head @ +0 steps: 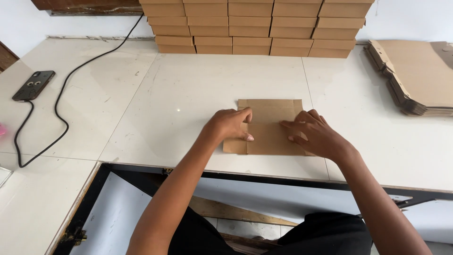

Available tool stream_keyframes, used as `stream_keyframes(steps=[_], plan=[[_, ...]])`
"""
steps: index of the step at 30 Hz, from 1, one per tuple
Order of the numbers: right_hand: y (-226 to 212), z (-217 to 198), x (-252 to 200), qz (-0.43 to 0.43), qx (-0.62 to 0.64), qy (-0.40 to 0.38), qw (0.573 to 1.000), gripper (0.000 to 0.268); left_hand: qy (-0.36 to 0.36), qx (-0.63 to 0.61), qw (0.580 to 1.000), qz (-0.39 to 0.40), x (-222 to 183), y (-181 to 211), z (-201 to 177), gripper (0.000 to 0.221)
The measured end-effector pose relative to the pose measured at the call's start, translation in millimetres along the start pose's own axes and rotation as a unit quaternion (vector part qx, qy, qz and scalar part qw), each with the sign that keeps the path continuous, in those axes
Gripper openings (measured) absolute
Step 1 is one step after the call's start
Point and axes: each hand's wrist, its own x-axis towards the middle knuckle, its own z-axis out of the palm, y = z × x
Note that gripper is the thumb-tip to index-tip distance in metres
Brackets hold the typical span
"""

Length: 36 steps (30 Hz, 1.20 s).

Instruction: The person folds flat cardboard pieces into small rectangular boxes by hand, creasing the flaps and tucking them to form the box shape. After completing each box, the person places it on a stack of finished boxes. The person then picks up a larger flat cardboard piece and begins folding it.

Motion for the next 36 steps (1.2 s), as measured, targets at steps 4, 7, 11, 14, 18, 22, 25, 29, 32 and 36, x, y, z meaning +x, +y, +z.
stream_keyframes(steps=[4, 7, 11, 14, 18, 22, 25, 29, 32, 36], plan=[[-16.2, 28.5, 2.9, -0.056, 0.025, 0.039, 0.997, 0.045, 0.116, 0.136, 0.983, 0.037, 8.7, 19.2, 42.2, 0.066], [-24.1, 55.6, 5.8, -0.073, 0.103, 0.063, 0.99, 0.056, 0.039, 0.076, 0.994, 0.075, 0.2, 50.2, 55.7, 0.077], [-20.6, 52.9, -0.3, -0.011, 0.123, 0.048, 0.991, 0.061, 0.076, 0.044, 0.992, 0.092, -4.9, 47.1, 67.4, 0.068], [-5.5, 45.9, -10.6, 0.06, 0.067, 0.015, 0.996, 0.068, 0.074, 0.032, 0.994, 0.07, -26.9, 34.4, 47.8, 0.065], [34.1, 66.2, -20.0, 0.138, 0.035, -0.008, 0.99, 0.07, 0.065, 0.063, 0.996, -0.012, -34.2, 6.5, 45.9, 0.065], [9.3, 59.6, -17.8, 0.102, -0.006, 0.011, 0.995, 0.068, 0.08, 0.122, 0.989, -0.026, -24.8, 35.0, 53.9, 0.067], [-19.3, 52.1, -11.2, 0.038, 0.055, 0.004, 0.998, 0.065, 0.085, 0.086, 0.993, 0.007, -0.8, 57.5, 71.8, 0.07], [-14.0, 61.4, -8.8, -0.006, 0.076, 0.026, 0.997, 0.065, 0.094, 0.073, 0.991, 0.055, 18.5, 64.4, 84.7, 0.067], [3.4, 63.5, -17.2, 0.022, 0.044, 0.027, 0.998, 0.067, 0.099, 0.076, 0.99, 0.06, 0.9, 52.6, 72.8, 0.065], [22.8, 53.0, -47.0, 0.095, 0.013, 0.014, 0.995, 0.069, 0.086, 0.057, 0.995, -0.019, -39.8, 23.5, 49.3, 0.058]])
